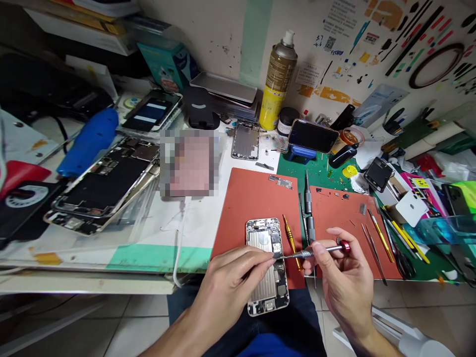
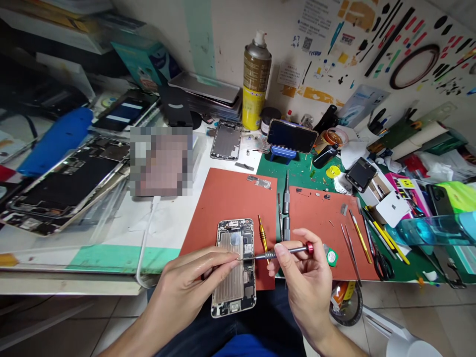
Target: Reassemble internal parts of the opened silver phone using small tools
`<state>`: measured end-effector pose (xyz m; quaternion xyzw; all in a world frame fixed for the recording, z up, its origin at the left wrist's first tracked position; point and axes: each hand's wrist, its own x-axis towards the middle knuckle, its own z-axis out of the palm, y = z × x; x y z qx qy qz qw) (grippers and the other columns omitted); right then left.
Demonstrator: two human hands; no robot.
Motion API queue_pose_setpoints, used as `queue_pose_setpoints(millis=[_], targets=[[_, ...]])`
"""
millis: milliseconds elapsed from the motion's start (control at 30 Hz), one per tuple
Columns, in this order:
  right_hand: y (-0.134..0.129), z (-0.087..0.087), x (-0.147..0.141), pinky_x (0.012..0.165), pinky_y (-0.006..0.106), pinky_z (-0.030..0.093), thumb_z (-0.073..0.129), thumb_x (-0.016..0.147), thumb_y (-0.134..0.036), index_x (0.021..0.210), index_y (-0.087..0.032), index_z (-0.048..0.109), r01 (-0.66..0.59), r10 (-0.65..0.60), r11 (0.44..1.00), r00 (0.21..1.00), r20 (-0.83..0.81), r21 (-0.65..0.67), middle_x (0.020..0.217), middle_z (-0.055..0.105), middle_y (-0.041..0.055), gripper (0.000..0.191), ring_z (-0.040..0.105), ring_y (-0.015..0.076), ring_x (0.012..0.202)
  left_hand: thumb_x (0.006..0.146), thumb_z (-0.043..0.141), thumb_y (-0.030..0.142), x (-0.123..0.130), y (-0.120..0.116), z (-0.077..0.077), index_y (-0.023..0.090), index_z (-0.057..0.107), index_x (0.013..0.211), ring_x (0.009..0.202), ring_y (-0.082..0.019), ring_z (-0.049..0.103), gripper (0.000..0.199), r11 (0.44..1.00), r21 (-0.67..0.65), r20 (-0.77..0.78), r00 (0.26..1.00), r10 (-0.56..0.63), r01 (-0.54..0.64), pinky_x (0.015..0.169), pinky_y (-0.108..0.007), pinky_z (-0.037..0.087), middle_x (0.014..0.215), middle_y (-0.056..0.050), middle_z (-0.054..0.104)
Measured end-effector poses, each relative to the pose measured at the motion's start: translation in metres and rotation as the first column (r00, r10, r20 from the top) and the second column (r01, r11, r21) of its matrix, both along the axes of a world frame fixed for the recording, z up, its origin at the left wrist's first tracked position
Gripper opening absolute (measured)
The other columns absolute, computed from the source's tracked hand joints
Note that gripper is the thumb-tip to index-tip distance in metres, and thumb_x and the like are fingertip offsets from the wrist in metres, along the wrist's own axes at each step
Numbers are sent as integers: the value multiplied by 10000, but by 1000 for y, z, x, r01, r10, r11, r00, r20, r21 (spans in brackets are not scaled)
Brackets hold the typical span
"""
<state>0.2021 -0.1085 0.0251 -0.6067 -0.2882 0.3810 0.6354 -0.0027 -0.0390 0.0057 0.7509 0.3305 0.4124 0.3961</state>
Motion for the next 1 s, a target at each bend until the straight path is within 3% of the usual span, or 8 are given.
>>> queue_pose_setpoints(millis=[633,767,867,1000], targets=[[1,0,-2,571,265,657,875,916,-327,1193,-274,624,3,-3,1000,999,35,-5,832,781,-17,377,740,149,573,1025,690,129,1,1,0,218,761,1062,835,-132,794,120,999,-3,-22,998,-53,53,769,-207,612,955,4,825],[-3,5,5,563,259,667,840,948,-290,1215,-270,617,11,-14,1000,988,153,24,847,794,-16,349,754,152,574,1048,644,103,-4,0,1,213,728,1100,877,-129,778,148,996,79,-54,998,-37,42,807,-222,615,983,3,811],[-7,7,18,628,261,698,812,955,-186,1271,-257,618,-66,11,991,906,423,115,893,816,-3,378,786,158,637,1067,566,55,-11,-1,0,170,703,1173,953,-164,741,208,966,245,-126,991,-48,78,893,-311,613,1078,-43,804],[-8,12,31,769,239,703,807,894,-18,1403,-203,593,-280,35,944,613,789,175,1024,828,37,583,822,157,807,1098,471,71,-15,0,-4,139,706,1166,1073,-243,673,254,892,374,-320,938,-134,255,914,-419,572,1282,-90,779]])
